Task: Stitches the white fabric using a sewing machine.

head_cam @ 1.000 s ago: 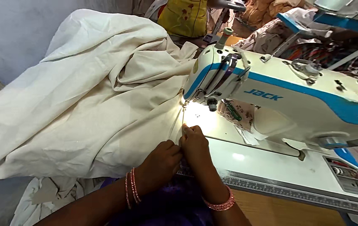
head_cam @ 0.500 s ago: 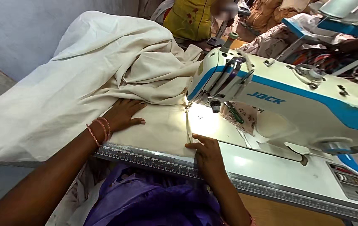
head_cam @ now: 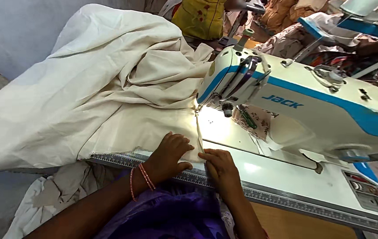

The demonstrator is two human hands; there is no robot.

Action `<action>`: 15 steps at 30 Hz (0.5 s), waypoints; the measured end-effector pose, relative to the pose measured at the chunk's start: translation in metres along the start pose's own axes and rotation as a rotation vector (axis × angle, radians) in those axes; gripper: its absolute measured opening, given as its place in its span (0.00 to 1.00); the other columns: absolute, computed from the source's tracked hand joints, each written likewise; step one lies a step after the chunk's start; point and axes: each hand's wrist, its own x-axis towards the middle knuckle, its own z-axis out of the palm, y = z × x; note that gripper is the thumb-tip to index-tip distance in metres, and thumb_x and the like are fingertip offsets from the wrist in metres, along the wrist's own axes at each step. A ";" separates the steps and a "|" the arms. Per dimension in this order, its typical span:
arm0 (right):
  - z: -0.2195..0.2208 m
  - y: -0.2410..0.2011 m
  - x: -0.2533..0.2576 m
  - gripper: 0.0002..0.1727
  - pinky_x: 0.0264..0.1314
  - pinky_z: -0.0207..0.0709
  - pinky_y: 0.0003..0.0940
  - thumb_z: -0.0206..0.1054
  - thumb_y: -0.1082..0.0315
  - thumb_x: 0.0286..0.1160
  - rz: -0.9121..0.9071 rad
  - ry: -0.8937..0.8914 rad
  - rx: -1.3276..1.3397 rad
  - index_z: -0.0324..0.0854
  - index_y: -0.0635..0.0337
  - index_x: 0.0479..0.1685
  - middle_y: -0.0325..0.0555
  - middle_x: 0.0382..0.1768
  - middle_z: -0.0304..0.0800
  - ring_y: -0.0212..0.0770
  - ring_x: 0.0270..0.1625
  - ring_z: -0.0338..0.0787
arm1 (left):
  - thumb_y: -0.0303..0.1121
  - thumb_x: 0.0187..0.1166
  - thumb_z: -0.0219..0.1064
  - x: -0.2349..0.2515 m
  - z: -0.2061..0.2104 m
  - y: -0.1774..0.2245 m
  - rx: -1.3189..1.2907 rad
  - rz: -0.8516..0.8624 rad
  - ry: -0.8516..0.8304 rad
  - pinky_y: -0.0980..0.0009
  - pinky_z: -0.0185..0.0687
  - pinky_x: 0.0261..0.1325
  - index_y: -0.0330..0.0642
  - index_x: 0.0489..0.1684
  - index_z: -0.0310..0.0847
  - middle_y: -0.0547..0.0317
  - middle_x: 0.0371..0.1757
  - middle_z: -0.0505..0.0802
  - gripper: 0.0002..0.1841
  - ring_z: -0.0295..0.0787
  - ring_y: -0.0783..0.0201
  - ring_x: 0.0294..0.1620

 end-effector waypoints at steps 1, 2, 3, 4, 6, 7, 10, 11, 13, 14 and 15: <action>0.000 0.001 -0.001 0.16 0.58 0.83 0.49 0.61 0.69 0.73 0.003 0.008 0.010 0.97 0.52 0.44 0.44 0.51 0.97 0.53 0.58 0.92 | 0.47 0.78 0.71 -0.002 -0.001 -0.004 0.046 0.052 0.010 0.42 0.63 0.85 0.43 0.58 0.92 0.48 0.67 0.91 0.20 0.80 0.46 0.79; 0.001 0.001 0.000 0.15 0.59 0.83 0.48 0.62 0.67 0.74 0.008 0.014 0.016 0.97 0.52 0.43 0.43 0.50 0.97 0.52 0.57 0.92 | 0.47 0.79 0.69 -0.004 -0.002 -0.009 0.083 0.110 0.048 0.47 0.71 0.81 0.44 0.54 0.93 0.50 0.62 0.94 0.18 0.85 0.48 0.73; 0.001 0.000 0.000 0.13 0.59 0.83 0.46 0.64 0.65 0.75 0.015 0.019 0.021 0.97 0.52 0.42 0.43 0.50 0.97 0.51 0.57 0.92 | 0.45 0.80 0.67 -0.005 -0.001 -0.014 0.119 0.173 0.106 0.51 0.78 0.75 0.46 0.50 0.95 0.53 0.55 0.95 0.16 0.89 0.51 0.66; 0.001 0.000 0.000 0.13 0.58 0.83 0.45 0.65 0.63 0.75 0.021 0.023 0.026 0.97 0.53 0.41 0.42 0.49 0.97 0.50 0.56 0.92 | 0.44 0.82 0.65 -0.006 0.000 -0.019 0.152 0.227 0.152 0.54 0.82 0.69 0.46 0.47 0.96 0.56 0.50 0.96 0.15 0.91 0.53 0.60; 0.002 0.000 -0.001 0.13 0.57 0.83 0.42 0.66 0.59 0.74 0.028 0.040 0.028 0.97 0.53 0.38 0.42 0.48 0.97 0.48 0.55 0.92 | 0.41 0.83 0.62 -0.008 -0.001 -0.025 0.214 0.312 0.215 0.61 0.86 0.57 0.47 0.43 0.96 0.59 0.42 0.95 0.15 0.92 0.57 0.50; 0.002 0.000 -0.001 0.14 0.57 0.83 0.41 0.66 0.58 0.74 0.032 0.048 0.032 0.97 0.53 0.37 0.42 0.47 0.97 0.48 0.55 0.92 | 0.39 0.82 0.62 -0.008 -0.001 -0.027 0.236 0.339 0.241 0.63 0.86 0.52 0.46 0.41 0.96 0.59 0.40 0.95 0.14 0.92 0.58 0.47; 0.000 -0.001 0.000 0.16 0.59 0.82 0.41 0.64 0.56 0.77 0.061 0.038 0.055 0.96 0.54 0.36 0.42 0.46 0.97 0.46 0.55 0.91 | 0.37 0.81 0.61 -0.009 -0.003 -0.029 0.243 0.324 0.271 0.65 0.85 0.44 0.45 0.36 0.95 0.58 0.36 0.94 0.14 0.91 0.58 0.41; 0.000 -0.001 0.000 0.17 0.60 0.82 0.42 0.63 0.57 0.79 0.077 0.027 0.064 0.96 0.55 0.36 0.43 0.47 0.96 0.46 0.56 0.91 | 0.37 0.81 0.62 -0.009 -0.004 -0.028 0.230 0.293 0.257 0.64 0.85 0.43 0.44 0.36 0.94 0.58 0.35 0.94 0.14 0.91 0.58 0.40; -0.001 -0.005 0.003 0.17 0.59 0.81 0.44 0.63 0.58 0.79 0.114 0.018 0.080 0.95 0.57 0.35 0.45 0.46 0.96 0.48 0.55 0.91 | 0.38 0.80 0.64 -0.008 -0.010 -0.024 0.168 0.204 0.195 0.60 0.84 0.43 0.43 0.36 0.94 0.57 0.33 0.93 0.13 0.91 0.56 0.39; -0.002 -0.007 0.005 0.16 0.58 0.81 0.46 0.64 0.60 0.79 0.137 0.014 0.081 0.94 0.58 0.33 0.46 0.45 0.95 0.49 0.55 0.90 | 0.38 0.79 0.66 -0.007 -0.014 -0.022 0.130 0.152 0.159 0.58 0.84 0.43 0.43 0.36 0.95 0.56 0.32 0.93 0.12 0.91 0.55 0.39; -0.002 -0.009 0.007 0.15 0.57 0.81 0.46 0.65 0.61 0.77 0.161 0.013 0.077 0.93 0.59 0.30 0.46 0.44 0.94 0.49 0.54 0.90 | 0.37 0.79 0.67 -0.006 -0.017 -0.019 0.094 0.104 0.131 0.58 0.83 0.44 0.42 0.37 0.95 0.56 0.30 0.92 0.11 0.90 0.55 0.38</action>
